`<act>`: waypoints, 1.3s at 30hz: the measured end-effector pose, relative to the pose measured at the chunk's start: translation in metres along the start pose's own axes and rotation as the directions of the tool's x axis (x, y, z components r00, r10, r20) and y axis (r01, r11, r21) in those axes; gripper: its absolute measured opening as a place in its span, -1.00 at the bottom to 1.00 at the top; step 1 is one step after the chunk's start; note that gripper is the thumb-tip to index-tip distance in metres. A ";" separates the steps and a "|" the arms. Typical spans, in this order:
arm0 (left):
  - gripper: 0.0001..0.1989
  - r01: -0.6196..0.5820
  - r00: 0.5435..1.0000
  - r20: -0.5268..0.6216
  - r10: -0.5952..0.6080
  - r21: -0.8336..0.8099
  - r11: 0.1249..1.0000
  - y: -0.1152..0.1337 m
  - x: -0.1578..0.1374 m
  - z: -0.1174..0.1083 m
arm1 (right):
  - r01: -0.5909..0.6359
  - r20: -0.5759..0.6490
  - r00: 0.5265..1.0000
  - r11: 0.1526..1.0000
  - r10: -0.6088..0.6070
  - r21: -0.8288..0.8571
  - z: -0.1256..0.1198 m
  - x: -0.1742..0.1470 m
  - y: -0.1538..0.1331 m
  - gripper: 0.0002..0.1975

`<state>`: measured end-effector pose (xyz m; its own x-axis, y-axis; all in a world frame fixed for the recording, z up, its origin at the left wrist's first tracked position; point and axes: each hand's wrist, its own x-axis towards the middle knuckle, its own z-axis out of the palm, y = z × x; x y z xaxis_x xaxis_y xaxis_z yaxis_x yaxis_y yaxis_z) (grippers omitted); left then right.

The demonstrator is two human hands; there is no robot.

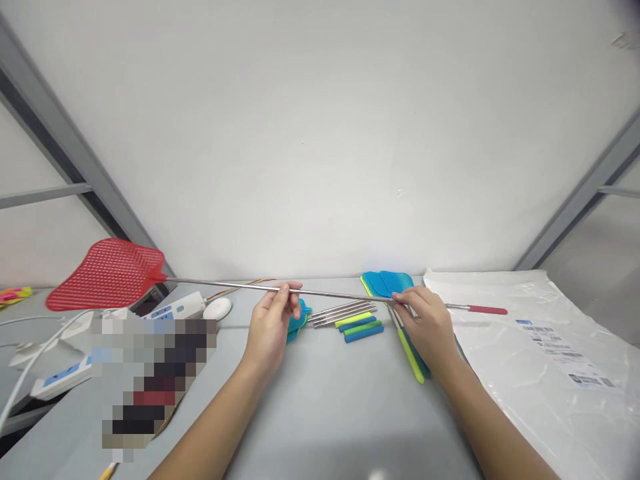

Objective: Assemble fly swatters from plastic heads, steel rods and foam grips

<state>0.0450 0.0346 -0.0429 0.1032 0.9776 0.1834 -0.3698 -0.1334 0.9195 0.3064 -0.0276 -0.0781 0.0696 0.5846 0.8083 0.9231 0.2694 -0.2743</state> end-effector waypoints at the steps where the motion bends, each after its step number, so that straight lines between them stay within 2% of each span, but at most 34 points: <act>1: -0.73 -0.004 1.000 -0.006 0.004 0.004 1.000 0.000 0.000 0.000 | 0.008 0.008 1.000 1.000 -0.008 0.000 0.000 0.000 0.001 -0.86; 8: -0.70 -0.024 0.999 -0.044 0.025 0.011 1.000 0.001 0.002 -0.002 | 0.081 0.134 0.988 0.996 -0.074 -0.048 0.002 0.000 -0.001 -0.81; 15: -0.64 -0.075 0.995 -0.069 0.073 -0.014 0.997 0.004 0.005 -0.005 | 0.066 0.158 0.986 0.995 -0.053 -0.076 0.002 0.000 0.000 -0.78; 20: -0.60 -0.221 0.956 -0.222 0.191 -0.119 0.968 0.014 0.022 -0.022 | 0.057 0.138 0.989 0.993 -0.043 -0.099 -0.001 0.002 0.013 -0.78; 24: -0.63 -0.283 0.915 -0.340 0.218 -0.153 0.947 0.025 0.032 -0.036 | 0.044 0.161 0.987 0.992 -0.024 -0.122 -0.003 0.002 0.022 -0.79; 27: -0.65 -0.312 0.894 -0.383 0.233 -0.158 0.937 0.028 0.035 -0.044 | 0.037 0.161 0.987 0.991 -0.017 -0.125 -0.002 0.001 0.026 -0.80; 33: -0.63 -0.302 0.886 -0.407 0.221 -0.145 0.942 0.019 0.036 -0.043 | 0.045 0.168 0.986 0.989 -0.020 -0.141 -0.002 0.000 0.029 -0.80; 39: -0.67 -0.266 0.915 -0.335 0.224 -0.086 0.960 0.006 0.029 -0.031 | 0.054 0.147 0.989 0.985 -0.030 -0.161 -0.011 0.003 0.036 -0.79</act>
<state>0.0172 0.0668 -0.0424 -0.2980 0.9194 0.2569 -0.4622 -0.3744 0.8039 0.3437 -0.0245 -0.0796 -0.0145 0.6822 0.7310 0.9744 0.1736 -0.1427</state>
